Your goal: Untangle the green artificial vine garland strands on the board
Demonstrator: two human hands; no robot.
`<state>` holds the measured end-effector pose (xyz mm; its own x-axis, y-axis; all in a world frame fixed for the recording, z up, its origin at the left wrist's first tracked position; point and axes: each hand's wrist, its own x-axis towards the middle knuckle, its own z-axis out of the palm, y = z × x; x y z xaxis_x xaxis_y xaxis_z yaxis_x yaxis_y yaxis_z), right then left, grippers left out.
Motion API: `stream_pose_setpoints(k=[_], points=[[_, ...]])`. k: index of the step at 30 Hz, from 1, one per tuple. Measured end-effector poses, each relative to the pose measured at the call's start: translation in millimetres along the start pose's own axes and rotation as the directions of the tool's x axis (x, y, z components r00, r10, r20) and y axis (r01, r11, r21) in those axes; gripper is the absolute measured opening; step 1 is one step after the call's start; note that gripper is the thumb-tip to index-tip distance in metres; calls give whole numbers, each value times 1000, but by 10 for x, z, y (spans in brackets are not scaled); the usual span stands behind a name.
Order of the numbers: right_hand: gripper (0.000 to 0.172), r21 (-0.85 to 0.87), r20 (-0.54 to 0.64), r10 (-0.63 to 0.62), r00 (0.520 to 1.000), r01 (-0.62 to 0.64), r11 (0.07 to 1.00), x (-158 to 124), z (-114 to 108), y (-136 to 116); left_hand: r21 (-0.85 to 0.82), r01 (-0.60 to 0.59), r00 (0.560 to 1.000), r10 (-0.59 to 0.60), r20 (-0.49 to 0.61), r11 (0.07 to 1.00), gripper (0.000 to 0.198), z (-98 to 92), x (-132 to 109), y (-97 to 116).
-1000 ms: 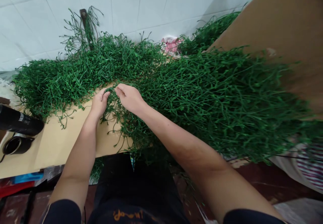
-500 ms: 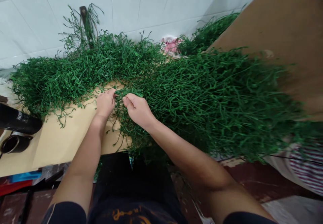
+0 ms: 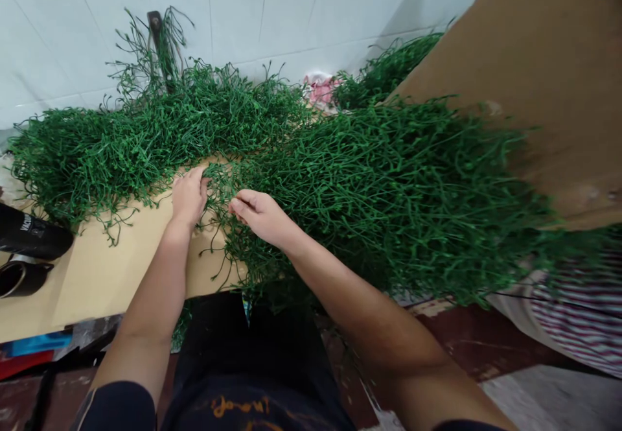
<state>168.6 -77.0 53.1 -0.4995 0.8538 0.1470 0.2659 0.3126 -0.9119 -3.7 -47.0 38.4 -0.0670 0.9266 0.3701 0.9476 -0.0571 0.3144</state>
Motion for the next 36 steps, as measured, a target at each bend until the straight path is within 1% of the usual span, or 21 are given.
stream_pose_setpoints(k=[4, 8, 11, 14, 17, 24, 28, 30, 33, 35, 36], points=[[22, -115, -18, -6, 1000, 4, 993, -74, 46, -106, 60, 42, 999, -42, 0, 997, 34, 10, 15, -26], [22, -177, -20, -15, 1000, 11, 984, -196, 145, -192, 137, 74, 997, -77, 19, 988, 31, 22, 11, 17], [23, -220, -27, -40, 999, 33, 975, -306, 175, -210, 191, 50, 997, -59, 44, 980, 29, 39, -7, 71], [25, -252, -39, -45, 998, 34, 967, -383, 150, -200, 224, 5, 997, -22, 70, 974, 27, 57, -26, 115], [25, -268, -40, -46, 998, 34, 963, -418, 108, -190, 240, -9, 996, -13, 91, 971, 27, 71, -37, 133], [26, -267, -39, -37, 999, 25, 963, -453, 95, -175, 242, 48, 989, -79, 123, 969, 26, 95, -36, 155], [28, -242, -48, -17, 999, 5, 970, -410, 37, -127, 196, 61, 988, -87, 125, 979, 28, 100, -9, 92], [30, -231, -85, -31, 996, 11, 973, -354, -43, -71, 140, 85, 992, -97, 78, 986, 30, 85, 6, 7], [35, -198, -238, -61, 969, 13, 980, -221, -185, 40, 54, 107, 994, -107, 2, 993, 30, 32, 9, -109], [43, -139, -320, -42, 946, -3, 990, -103, -241, 99, 19, 69, 998, -68, -15, 997, 28, -11, -4, -128], [49, -111, -341, -27, 940, -12, 994, -42, -247, 114, 5, 37, 999, -37, -18, 999, 27, -29, -13, -117]])
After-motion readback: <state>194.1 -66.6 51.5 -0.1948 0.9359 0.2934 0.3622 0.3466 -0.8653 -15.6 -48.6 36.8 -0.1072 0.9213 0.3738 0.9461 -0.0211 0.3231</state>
